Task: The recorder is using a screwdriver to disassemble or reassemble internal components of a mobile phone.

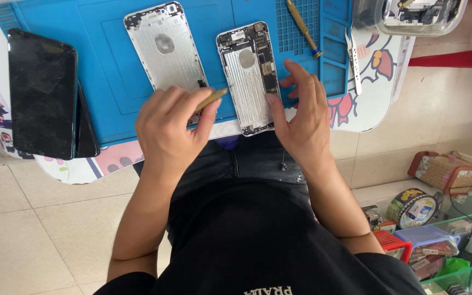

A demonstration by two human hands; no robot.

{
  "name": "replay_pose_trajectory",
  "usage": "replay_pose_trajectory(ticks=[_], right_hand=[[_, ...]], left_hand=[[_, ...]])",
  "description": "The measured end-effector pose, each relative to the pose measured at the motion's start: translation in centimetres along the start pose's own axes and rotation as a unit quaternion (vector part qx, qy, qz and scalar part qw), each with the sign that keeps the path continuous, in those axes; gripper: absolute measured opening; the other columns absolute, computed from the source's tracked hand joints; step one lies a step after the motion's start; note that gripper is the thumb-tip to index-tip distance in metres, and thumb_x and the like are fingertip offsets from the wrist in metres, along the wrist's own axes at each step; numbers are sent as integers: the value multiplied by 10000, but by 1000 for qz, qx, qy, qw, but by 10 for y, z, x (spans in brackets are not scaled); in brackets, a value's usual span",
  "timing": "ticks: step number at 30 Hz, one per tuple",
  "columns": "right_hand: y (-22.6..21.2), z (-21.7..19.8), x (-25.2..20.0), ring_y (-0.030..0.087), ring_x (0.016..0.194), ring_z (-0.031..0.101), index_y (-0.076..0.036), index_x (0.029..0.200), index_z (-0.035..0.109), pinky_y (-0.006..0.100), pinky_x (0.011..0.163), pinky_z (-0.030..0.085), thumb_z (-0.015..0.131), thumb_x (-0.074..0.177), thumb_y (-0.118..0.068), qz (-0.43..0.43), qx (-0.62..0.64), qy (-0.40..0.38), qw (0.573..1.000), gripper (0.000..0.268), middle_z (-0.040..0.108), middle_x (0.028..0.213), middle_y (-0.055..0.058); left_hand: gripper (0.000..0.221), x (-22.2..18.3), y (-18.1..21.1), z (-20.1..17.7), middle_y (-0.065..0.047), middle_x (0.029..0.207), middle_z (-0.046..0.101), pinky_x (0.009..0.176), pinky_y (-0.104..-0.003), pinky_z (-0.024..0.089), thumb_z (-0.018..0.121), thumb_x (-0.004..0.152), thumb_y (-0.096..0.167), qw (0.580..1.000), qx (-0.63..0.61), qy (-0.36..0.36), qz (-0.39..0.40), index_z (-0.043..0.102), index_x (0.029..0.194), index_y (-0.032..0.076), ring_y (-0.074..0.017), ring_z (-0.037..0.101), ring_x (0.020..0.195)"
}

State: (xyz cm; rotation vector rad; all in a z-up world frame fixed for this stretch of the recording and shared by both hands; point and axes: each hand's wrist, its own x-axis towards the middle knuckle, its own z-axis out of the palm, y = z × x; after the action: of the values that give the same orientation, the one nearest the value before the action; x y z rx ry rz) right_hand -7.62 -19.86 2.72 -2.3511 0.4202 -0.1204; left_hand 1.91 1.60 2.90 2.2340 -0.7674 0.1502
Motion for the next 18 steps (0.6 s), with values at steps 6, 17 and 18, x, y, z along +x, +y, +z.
replay_pose_trajectory(ticks=[6, 17, 18], right_hand=[[-18, -14, -7, 409, 1311, 485, 35, 1573, 313, 499, 1118, 404, 871, 871, -333, -127, -81, -32, 988, 969, 491, 1492, 230], [-10, 23, -20, 414, 1448, 392, 11, 1631, 170, 503, 1213, 277, 966, 805, -441, -116, -116, 12, 986, 1233, 270, 1633, 264], [-8, 22, -20, 396, 1453, 389, 0, 1654, 146, 486, 1222, 269, 955, 847, -349, -118, -105, 14, 987, 1195, 263, 1627, 250]], left_hand=[[191, -8, -22, -2, 41, 923, 678, 805, -368, 348, 894, 973, 231, 991, 121, 52, -5, 751, 1073, 155, -165, 581, 868], [439, 5, -35, 4, 43, 760, 609, 733, -371, 313, 810, 974, 151, 985, 171, 11, -33, 646, 1375, 79, -129, 558, 705], [464, 7, -36, 4, 38, 760, 616, 706, -370, 313, 807, 977, 157, 985, 167, -3, -39, 624, 1392, 58, -121, 566, 684]])
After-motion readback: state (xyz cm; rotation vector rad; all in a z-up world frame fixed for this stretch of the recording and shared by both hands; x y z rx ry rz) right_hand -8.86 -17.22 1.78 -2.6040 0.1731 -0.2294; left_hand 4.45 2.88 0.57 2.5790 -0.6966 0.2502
